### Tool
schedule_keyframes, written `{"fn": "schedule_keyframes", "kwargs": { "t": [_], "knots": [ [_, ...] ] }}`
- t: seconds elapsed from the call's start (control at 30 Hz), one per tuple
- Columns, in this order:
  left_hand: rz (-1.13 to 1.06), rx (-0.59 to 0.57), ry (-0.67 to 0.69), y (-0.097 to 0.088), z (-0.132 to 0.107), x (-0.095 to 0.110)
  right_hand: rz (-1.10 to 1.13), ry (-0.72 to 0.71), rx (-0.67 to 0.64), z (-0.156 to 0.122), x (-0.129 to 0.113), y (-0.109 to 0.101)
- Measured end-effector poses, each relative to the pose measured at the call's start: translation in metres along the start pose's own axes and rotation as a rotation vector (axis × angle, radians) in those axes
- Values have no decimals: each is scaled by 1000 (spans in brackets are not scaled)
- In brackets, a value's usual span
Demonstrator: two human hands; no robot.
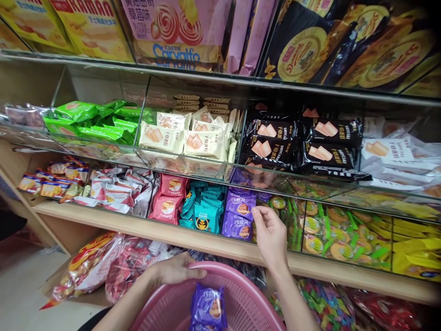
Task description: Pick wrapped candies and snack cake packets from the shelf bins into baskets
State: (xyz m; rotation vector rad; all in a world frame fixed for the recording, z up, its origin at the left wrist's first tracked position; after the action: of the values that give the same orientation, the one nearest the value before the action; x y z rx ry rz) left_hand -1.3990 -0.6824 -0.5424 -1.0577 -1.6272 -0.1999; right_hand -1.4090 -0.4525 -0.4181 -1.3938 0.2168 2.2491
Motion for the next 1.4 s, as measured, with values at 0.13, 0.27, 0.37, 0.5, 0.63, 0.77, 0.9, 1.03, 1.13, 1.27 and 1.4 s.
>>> {"fn": "schedule_keyframes", "kwargs": {
  "t": [0.13, 0.27, 0.37, 0.5, 0.63, 0.77, 0.9, 1.03, 1.13, 1.27, 1.4],
  "knots": [
    [4, -6, 4, 0, -1, 2, 29, -7, 81, -5, -2, -5],
    [16, 2, 10, -1, 0, 2, 52, 18, 114, -7, 2, -7],
    [16, 6, -5, -1, 0, -1, 64, 27, 99, -9, 6, -6],
    [-3, 6, -3, 0, 0, 0, 82, 28, 89, -11, 9, -5],
    [-2, 19, -39, 0, -2, 2, 74, 27, 91, -12, 11, -6],
    [5, 21, -45, 0, -4, 4, 82, 19, 104, -12, 10, -7],
    [-9, 18, -53, 0, -4, 2, 118, 38, 116, -14, 9, -9],
    [0, 4, -33, 2, -3, 2, 190, 64, 105, -16, 6, -7],
    [-3, 8, -31, 2, -2, 1, 220, 75, 81, -16, 0, -6],
    [2, 19, -21, 1, -3, -1, 168, 107, 19, -30, -7, -11],
    [3, 32, -66, 0, -6, -1, 112, 281, -139, -78, 3, -16]
  ]
}}
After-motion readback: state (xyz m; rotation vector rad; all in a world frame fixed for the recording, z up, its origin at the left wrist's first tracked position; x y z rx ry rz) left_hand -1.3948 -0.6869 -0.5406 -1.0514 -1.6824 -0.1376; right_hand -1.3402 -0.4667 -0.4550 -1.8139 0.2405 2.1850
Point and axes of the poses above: each hand's wrist, its own z-axis towards the middle knuckle, its own y-axis out of the palm, x = y × z, the point moved 7 cm from there along z, towards the middle knuckle, and after that the axes turned 3 degrees about -z, right-handed, at the moved point
